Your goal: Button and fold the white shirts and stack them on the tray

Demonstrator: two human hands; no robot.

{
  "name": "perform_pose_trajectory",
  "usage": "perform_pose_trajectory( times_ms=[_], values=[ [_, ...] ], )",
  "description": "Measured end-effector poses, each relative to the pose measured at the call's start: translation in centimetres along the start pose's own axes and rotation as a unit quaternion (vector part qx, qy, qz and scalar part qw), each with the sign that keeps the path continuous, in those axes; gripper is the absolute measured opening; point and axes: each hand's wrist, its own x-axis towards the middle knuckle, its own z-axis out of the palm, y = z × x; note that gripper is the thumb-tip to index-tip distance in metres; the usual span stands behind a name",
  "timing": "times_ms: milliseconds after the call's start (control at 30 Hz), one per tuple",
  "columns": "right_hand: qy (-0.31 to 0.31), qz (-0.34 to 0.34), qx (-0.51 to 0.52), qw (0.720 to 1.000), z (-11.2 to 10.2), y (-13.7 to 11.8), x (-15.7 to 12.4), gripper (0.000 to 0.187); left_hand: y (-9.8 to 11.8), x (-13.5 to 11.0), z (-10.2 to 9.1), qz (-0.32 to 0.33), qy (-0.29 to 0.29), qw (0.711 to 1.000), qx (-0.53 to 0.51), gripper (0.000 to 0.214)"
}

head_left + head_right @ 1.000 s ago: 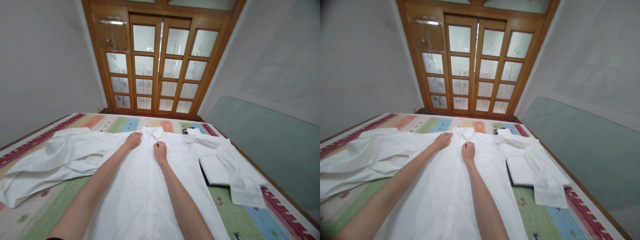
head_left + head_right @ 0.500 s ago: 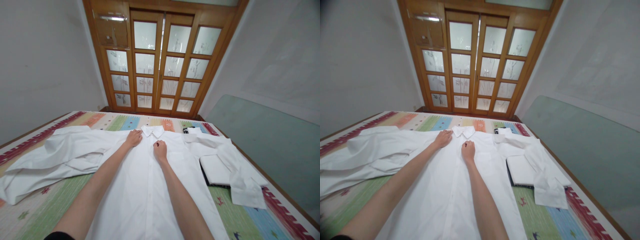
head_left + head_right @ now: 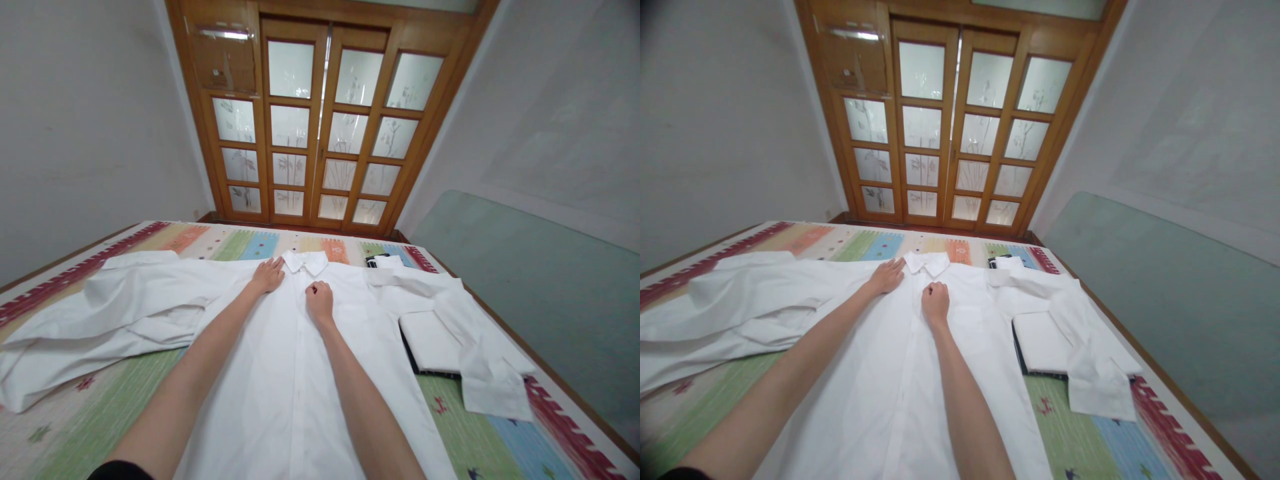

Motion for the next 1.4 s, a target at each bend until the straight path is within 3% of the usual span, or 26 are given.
perform_pose_trajectory(
  times_ms=[367, 600, 700, 800, 933, 1133, 1300, 1400],
  values=[
    [-0.009, -0.003, -0.020, 1.000, -0.3, -0.4, -0.1, 0.022, 1.1, -1.4, -0.6, -0.112, -0.002, 0.994, 0.009, 0.064],
    [-0.049, -0.016, -0.077, 0.996, -0.9, -1.8, -0.6, 0.016, -3.1, -3.3, -1.7, -0.071, -0.084, 0.994, 0.014, 0.061],
    [-0.081, -0.028, -0.113, 0.990, -1.1, -2.1, -0.8, 0.014, -4.8, -3.7, -2.2, -0.040, -0.097, 0.994, 0.009, 0.057],
    [-0.101, -0.042, -0.143, 0.984, -1.1, -2.2, -0.9, 0.012, -5.3, -3.9, -2.5, -0.021, -0.089, 0.996, 0.006, 0.055],
    [-0.098, -0.036, -0.171, 0.980, -1.0, -2.3, -0.7, 0.008, -3.6, -4.4, -2.9, -0.035, -0.048, 0.998, 0.008, 0.049],
    [-0.086, -0.005, -0.142, 0.986, -0.6, -2.2, -0.4, 0.016, 1.7, -6.5, -3.9, -0.014, 0.011, 0.999, -0.029, 0.031],
    [-0.104, -0.003, -0.087, 0.991, -0.8, -1.6, 0.0, 0.022, 6.1, -8.3, -3.2, 0.027, 0.032, 0.994, -0.105, 0.023],
    [-0.129, -0.018, -0.059, 0.990, -1.5, -1.1, 0.2, 0.025, 7.7, -8.7, -2.5, 0.019, 0.044, 0.988, -0.148, 0.023]
  ],
)
